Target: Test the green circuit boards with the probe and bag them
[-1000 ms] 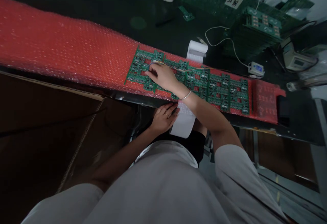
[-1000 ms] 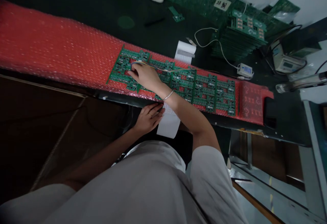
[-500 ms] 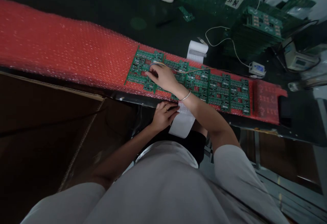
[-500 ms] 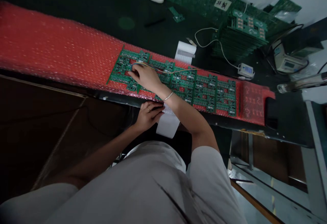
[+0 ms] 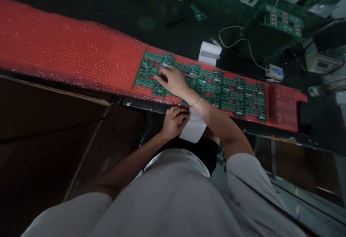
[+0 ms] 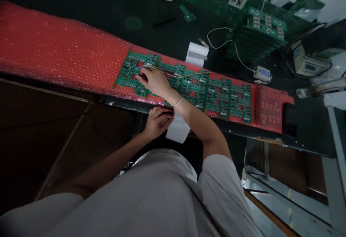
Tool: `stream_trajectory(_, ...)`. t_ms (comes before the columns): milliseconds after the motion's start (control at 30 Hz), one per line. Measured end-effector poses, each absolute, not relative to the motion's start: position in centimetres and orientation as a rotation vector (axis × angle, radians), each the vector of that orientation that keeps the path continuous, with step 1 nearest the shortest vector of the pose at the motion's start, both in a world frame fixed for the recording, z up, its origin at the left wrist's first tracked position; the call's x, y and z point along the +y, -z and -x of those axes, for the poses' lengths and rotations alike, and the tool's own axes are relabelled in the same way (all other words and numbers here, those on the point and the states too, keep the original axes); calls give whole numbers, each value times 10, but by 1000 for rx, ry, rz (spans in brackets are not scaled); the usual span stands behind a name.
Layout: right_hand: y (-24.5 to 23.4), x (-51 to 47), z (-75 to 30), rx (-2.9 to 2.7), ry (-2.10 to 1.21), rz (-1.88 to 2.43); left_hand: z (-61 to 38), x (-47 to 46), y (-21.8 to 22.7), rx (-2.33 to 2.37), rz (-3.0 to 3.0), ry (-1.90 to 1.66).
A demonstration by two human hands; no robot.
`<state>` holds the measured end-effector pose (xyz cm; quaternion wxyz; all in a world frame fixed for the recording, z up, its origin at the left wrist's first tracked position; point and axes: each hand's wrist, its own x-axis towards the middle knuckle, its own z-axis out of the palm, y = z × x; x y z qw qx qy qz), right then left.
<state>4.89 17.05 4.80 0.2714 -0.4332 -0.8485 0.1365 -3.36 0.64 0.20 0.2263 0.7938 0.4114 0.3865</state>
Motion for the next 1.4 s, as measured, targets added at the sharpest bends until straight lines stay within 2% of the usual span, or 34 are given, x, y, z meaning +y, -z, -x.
stream_trajectory(167, -48, 168, -50, -2206, -340, 1098, 59, 8, -32, 1155, -2087, -1069)
stream_trajectory(367, -45, 168, -51, -1991, -394, 1074, 133, 68, -68, 1557, -1973, -1091)
stream_trajectory(667, -47, 168, -50, -1999, -412, 1140, 145, 106, -54, 1625, -2117, -880)
stream_trajectory(1133, -48, 168, -50, -1990, -456, 1150, 137, 90, -52, 1676, -2248, -986)
stream_trajectory(1400, -63, 181, -45, -2057, -629, 1058, 143, 72, -27, 1503, -2428, -1034)
